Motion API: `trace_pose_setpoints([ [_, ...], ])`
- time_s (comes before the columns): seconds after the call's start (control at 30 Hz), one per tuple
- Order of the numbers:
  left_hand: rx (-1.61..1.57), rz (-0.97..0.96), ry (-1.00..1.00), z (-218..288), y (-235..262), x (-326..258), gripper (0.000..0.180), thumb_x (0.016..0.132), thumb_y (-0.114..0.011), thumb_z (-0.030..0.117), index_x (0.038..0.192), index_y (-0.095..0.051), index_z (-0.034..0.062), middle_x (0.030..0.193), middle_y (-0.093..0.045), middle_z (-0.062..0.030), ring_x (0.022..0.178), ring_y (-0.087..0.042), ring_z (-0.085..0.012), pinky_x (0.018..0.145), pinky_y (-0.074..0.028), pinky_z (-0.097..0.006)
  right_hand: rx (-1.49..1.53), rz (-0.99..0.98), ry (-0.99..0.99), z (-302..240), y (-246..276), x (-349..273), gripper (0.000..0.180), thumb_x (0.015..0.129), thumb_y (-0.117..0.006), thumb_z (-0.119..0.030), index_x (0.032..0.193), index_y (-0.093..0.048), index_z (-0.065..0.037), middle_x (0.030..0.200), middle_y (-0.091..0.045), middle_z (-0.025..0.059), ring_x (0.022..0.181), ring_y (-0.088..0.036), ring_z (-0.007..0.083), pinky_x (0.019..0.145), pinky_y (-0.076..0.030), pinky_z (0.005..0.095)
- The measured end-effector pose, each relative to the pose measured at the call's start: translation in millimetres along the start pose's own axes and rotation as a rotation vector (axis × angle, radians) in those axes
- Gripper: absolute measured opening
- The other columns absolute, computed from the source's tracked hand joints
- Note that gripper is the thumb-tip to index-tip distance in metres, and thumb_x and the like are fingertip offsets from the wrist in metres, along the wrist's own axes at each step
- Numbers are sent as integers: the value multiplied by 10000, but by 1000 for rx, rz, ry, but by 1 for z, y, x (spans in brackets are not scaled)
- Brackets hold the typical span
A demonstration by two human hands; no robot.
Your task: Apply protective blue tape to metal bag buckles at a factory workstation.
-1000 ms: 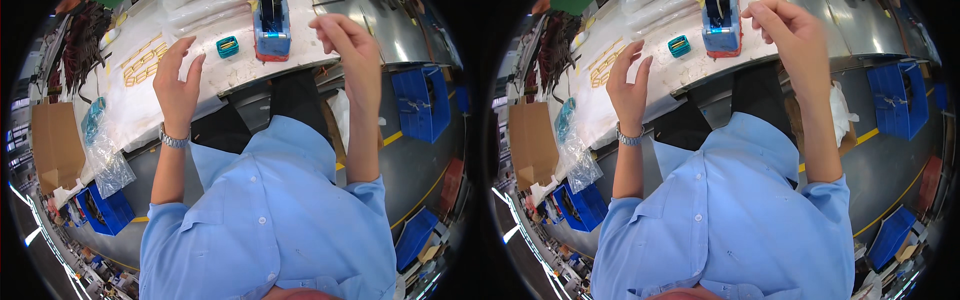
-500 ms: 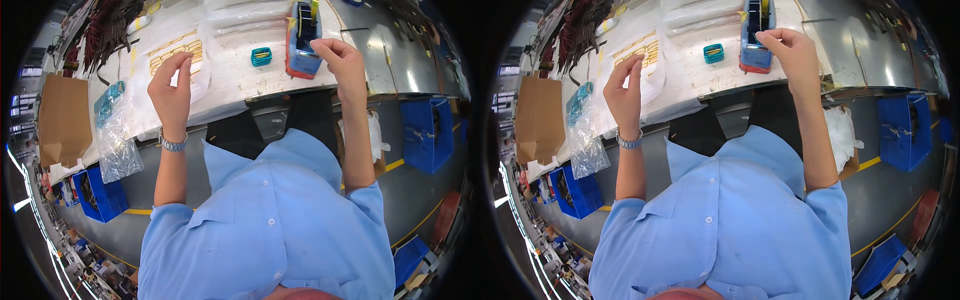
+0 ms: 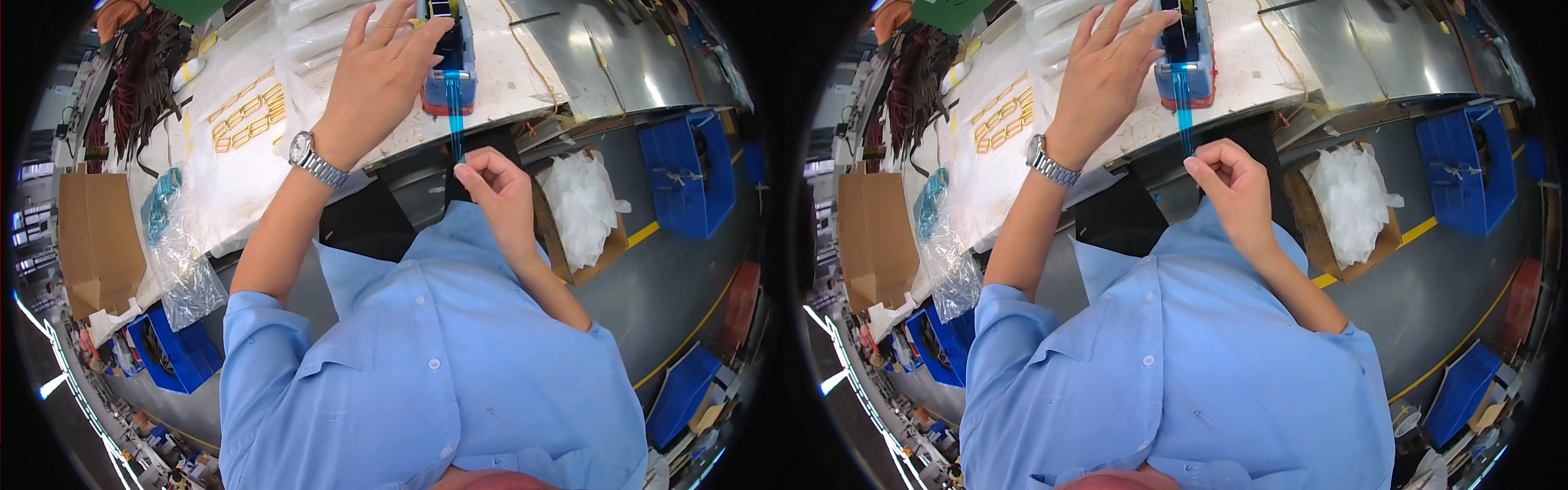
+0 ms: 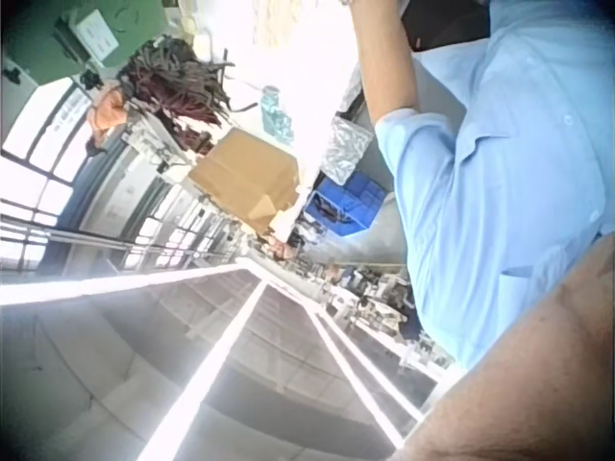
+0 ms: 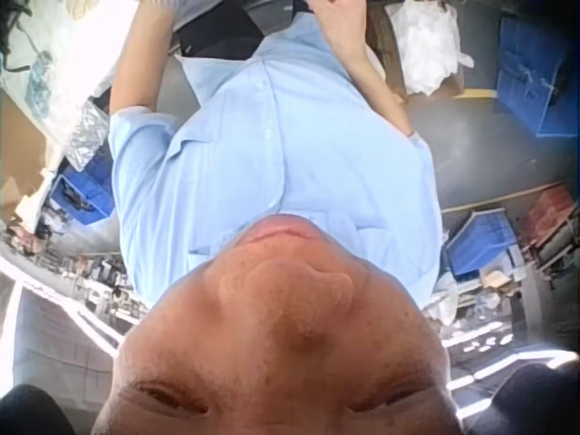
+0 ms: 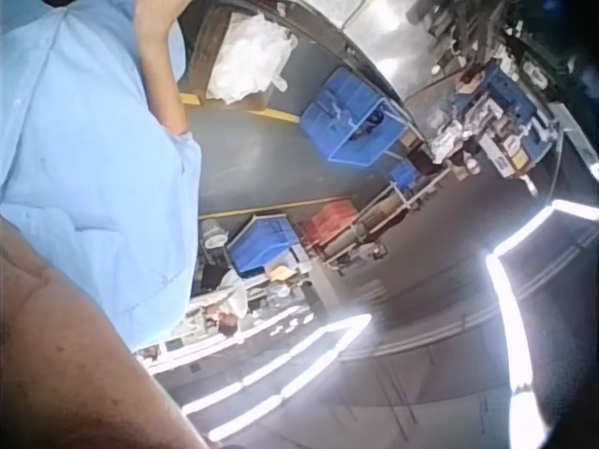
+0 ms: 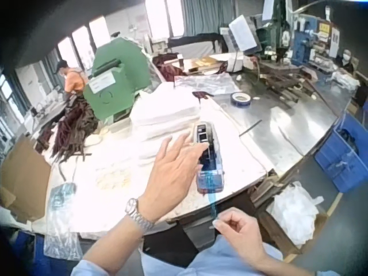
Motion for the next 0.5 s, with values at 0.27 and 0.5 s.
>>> trace_pose_setpoints([
  [0.27,-245,-22,93,-8,0,-9,538,1014,-660,143,1534,-526,99,1445,-649,-171,1504,-463,-380,1255,-308,-565,29,-28,148,0,-9,-6,103,1013,-740,-15,942,-680,28,1082,-625,31,823,-560,31,709,-462,198],
  [0.5,-60,297,593,-79,87,-93,155,1013,-730,96,1128,-786,10,1028,-817,-107,969,-781,-149,819,-580,-271,103,-31,182,-7,0,-10,76,1008,-710,33,946,-667,31,1154,-631,58,916,-560,66,802,-461,220],
])
Point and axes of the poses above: each hand's wrist, its own x-axis towards the middle knuckle, its own y-axis out of the back of the hand, z = x × y, the point moved 1 cm from there along x, towards the middle knuckle
